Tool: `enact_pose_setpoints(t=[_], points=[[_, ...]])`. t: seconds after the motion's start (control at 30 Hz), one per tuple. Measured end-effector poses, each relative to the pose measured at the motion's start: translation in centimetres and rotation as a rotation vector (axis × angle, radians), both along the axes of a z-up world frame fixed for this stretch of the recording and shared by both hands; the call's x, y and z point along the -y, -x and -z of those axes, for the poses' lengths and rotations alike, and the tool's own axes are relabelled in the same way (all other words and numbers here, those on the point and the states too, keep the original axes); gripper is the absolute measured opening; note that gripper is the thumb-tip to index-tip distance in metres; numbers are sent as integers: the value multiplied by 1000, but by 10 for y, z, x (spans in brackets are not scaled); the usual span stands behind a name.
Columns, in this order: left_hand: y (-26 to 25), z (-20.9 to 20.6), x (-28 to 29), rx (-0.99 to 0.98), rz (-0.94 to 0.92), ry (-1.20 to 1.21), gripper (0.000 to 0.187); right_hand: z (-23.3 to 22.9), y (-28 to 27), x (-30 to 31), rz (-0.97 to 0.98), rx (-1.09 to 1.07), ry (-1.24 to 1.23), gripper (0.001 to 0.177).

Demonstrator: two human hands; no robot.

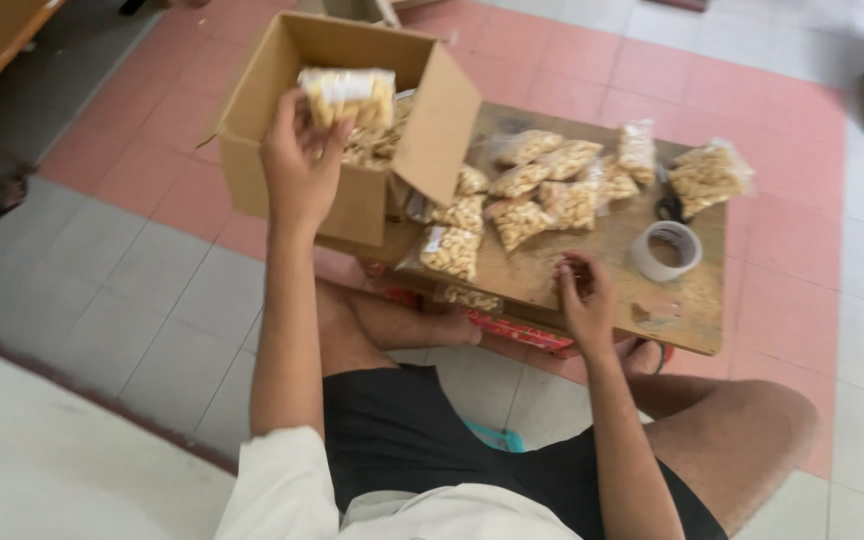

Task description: The person sits on the floor and repeatedly picks up small plastic bags of snacks from a table, inspects them, and places them into a cardboard box. The person handles the bags one at a time, occasionally adjusting their position before placing them inside the box.

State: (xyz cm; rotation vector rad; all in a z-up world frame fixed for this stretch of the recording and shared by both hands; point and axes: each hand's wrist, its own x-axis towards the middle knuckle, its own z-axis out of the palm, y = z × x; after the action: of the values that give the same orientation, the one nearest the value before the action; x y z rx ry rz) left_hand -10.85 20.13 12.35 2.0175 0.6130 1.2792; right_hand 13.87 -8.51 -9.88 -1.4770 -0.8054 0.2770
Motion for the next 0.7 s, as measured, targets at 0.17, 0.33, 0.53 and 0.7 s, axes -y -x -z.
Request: enact_pose_setpoints(t=[0.17, 0.33, 0.53, 0.7], points=[[-15, -13, -56, -201, -134, -22, 38, -18, 9, 3, 11, 72, 52, 16], [-52, -12, -99, -349, -141, 171, 38, -23, 12, 3, 22, 78, 94, 15], [-116, 16, -139, -646, 61, 584, 24, -22, 11, -2, 45, 50, 117, 16], [-155, 49, -179, -1015, 6, 393, 29, -17, 5, -5, 46, 39, 111, 17]])
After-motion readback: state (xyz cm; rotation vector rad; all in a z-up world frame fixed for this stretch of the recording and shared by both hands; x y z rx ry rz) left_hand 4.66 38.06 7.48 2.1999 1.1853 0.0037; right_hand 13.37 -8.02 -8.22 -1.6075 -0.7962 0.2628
